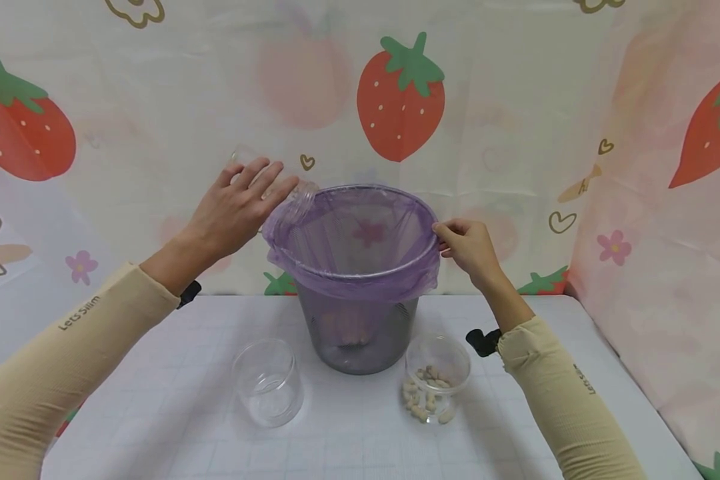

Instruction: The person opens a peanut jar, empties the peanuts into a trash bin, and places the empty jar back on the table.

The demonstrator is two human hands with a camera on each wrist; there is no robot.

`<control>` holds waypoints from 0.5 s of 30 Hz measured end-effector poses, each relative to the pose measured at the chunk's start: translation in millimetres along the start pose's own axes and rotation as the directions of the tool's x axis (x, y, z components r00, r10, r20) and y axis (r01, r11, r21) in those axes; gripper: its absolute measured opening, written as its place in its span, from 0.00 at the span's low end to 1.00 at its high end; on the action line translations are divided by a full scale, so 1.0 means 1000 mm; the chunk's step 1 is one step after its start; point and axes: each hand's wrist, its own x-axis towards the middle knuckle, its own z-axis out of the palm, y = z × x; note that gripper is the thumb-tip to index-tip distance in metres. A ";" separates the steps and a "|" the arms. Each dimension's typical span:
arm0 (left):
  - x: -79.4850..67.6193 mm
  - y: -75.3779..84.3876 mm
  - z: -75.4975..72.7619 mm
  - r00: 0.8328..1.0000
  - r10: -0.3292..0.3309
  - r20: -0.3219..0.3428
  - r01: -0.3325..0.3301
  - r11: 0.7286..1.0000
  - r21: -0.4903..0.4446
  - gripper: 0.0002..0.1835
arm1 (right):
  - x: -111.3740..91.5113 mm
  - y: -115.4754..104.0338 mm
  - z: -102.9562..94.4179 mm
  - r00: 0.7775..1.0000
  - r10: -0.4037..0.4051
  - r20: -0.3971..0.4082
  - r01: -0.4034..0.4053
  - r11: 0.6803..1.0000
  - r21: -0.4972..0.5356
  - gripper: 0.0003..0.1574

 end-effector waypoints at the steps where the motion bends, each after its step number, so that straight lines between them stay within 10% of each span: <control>1: 0.000 0.000 0.000 1.000 -0.001 -0.002 0.001 1.000 -0.004 0.35 | 0.000 0.000 0.000 1.000 0.002 -0.001 -0.002 1.000 -0.002 0.27; 15: -0.003 -0.001 0.002 0.999 -0.006 -0.047 0.004 0.999 -0.054 0.33 | -0.001 -0.002 0.001 0.998 0.017 -0.062 -0.023 0.996 -0.088 0.27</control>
